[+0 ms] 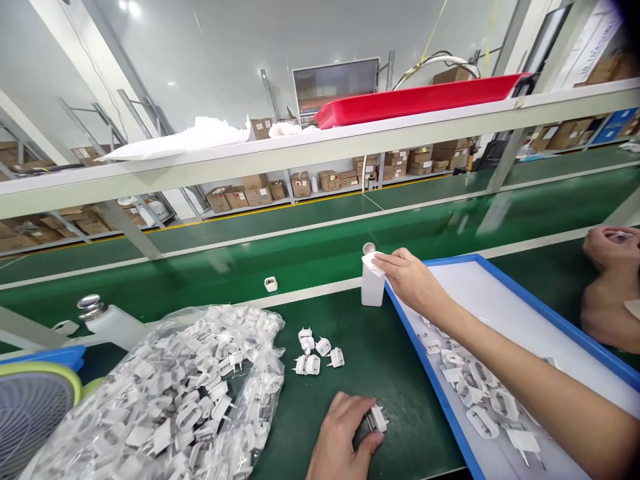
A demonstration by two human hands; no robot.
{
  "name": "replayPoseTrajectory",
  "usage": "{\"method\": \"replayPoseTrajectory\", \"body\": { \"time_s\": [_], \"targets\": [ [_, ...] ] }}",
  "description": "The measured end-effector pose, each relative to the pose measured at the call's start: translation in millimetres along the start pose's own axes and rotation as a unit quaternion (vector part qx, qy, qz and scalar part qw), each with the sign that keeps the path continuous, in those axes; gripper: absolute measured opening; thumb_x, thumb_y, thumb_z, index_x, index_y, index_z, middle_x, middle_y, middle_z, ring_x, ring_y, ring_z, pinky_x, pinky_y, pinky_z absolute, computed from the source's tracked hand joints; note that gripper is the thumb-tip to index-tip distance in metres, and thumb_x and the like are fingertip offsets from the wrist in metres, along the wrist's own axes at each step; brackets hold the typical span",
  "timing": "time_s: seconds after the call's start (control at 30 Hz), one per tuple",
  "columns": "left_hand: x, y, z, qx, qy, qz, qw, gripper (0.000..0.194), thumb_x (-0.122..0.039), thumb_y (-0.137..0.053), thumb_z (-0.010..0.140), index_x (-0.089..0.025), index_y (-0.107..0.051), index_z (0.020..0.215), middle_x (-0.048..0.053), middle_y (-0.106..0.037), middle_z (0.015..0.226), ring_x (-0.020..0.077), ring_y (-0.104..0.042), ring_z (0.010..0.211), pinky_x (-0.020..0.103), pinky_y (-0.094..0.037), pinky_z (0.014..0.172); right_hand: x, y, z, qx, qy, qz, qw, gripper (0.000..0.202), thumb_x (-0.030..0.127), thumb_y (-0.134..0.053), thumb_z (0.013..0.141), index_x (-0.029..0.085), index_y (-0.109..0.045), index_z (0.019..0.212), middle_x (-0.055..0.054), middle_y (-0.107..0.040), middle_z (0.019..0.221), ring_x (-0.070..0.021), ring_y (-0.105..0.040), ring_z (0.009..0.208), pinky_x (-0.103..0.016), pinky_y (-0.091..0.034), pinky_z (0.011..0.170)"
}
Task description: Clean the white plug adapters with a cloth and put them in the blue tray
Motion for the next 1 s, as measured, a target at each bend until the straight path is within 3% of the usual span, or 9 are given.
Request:
{"method": "replayPoseTrajectory", "body": {
  "time_s": [0.23, 0.6, 0.77, 0.87, 0.93, 1.0],
  "targets": [
    [-6, 3.0, 1, 0.013, 0.043, -0.014, 0.999, 0.033, -0.032, -0.066, 0.093, -0.025, -0.072, 0.124, 0.011, -0.075, 0.121, 0.0330, -0.065, 0.109, 0.042, -0.055, 0.092, -2, 1, 0, 0.025, 0.053, -0.116, 0.992, 0.044, 0.014, -0.035, 0.102, 0.020, -0.068, 0.130, -0.005, -0.069, 0.133, -0.0287, -0.050, 0.094, -0.043, -0.046, 0.082],
    [1, 0.1, 2, -0.001, 0.005, -0.007, 1.000, 0.032, -0.033, -0.066, 0.094, -0.024, -0.073, 0.124, 0.011, -0.076, 0.119, 0.0315, -0.066, 0.107, 0.040, -0.056, 0.091, -2, -3, -4, 0.017, 0.054, -0.129, 0.990, 0.045, 0.011, -0.036, 0.101, 0.020, -0.066, 0.134, -0.002, -0.067, 0.136, -0.0279, -0.052, 0.095, -0.042, -0.048, 0.079],
    [12, -3.9, -1, -0.003, -0.024, 0.002, 1.000, 0.035, -0.033, -0.068, 0.092, -0.022, -0.072, 0.125, 0.013, -0.076, 0.118, 0.0323, -0.067, 0.106, 0.043, -0.058, 0.092, -10, 0, -8, -0.045, -0.003, -0.090, 0.995, 0.045, 0.014, -0.037, 0.101, 0.023, -0.064, 0.137, -0.003, -0.073, 0.124, -0.0248, -0.057, 0.099, -0.036, -0.052, 0.075],
    [16, -5.2, -3, -0.015, -0.021, -0.013, 1.000, 0.058, -0.042, -0.075, 0.087, -0.026, -0.061, 0.141, 0.013, -0.069, 0.133, 0.0346, -0.063, 0.120, 0.046, -0.055, 0.101, -20, 3, -10, -0.098, -0.062, -0.087, 0.989, 0.041, 0.017, -0.039, 0.102, 0.018, -0.066, 0.132, -0.010, -0.074, 0.109, -0.0252, -0.060, 0.101, -0.037, -0.052, 0.081],
    [6, -0.7, 3, -0.045, -0.004, -0.009, 0.999, 0.064, -0.041, -0.071, 0.091, -0.029, -0.049, 0.151, 0.012, -0.060, 0.146, 0.0344, -0.055, 0.133, 0.047, -0.051, 0.107, -24, 4, -10, -0.106, -0.090, -0.098, 0.985, 0.035, 0.019, -0.042, 0.103, 0.017, -0.068, 0.127, -0.009, -0.073, 0.101, -0.0241, -0.062, 0.099, -0.038, -0.052, 0.081],
    [-14, 9.0, 22, -0.102, -0.010, 0.026, 0.994, 0.052, -0.029, -0.053, 0.102, -0.029, -0.045, 0.153, 0.011, -0.054, 0.152, 0.0315, -0.047, 0.141, 0.048, -0.047, 0.112, -25, 5, -8, -0.093, -0.105, -0.114, 0.984, 0.028, 0.023, -0.048, 0.104, 0.018, -0.068, 0.124, -0.006, -0.070, 0.095, -0.0216, -0.064, 0.094, -0.037, -0.053, 0.079]
  ]
}}
Point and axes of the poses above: each hand's wrist, its own z-axis towards the middle knuckle, its own y-axis out of the back of the hand, x = y × z, the point moved 1 cm from there along z, towards the middle knuckle
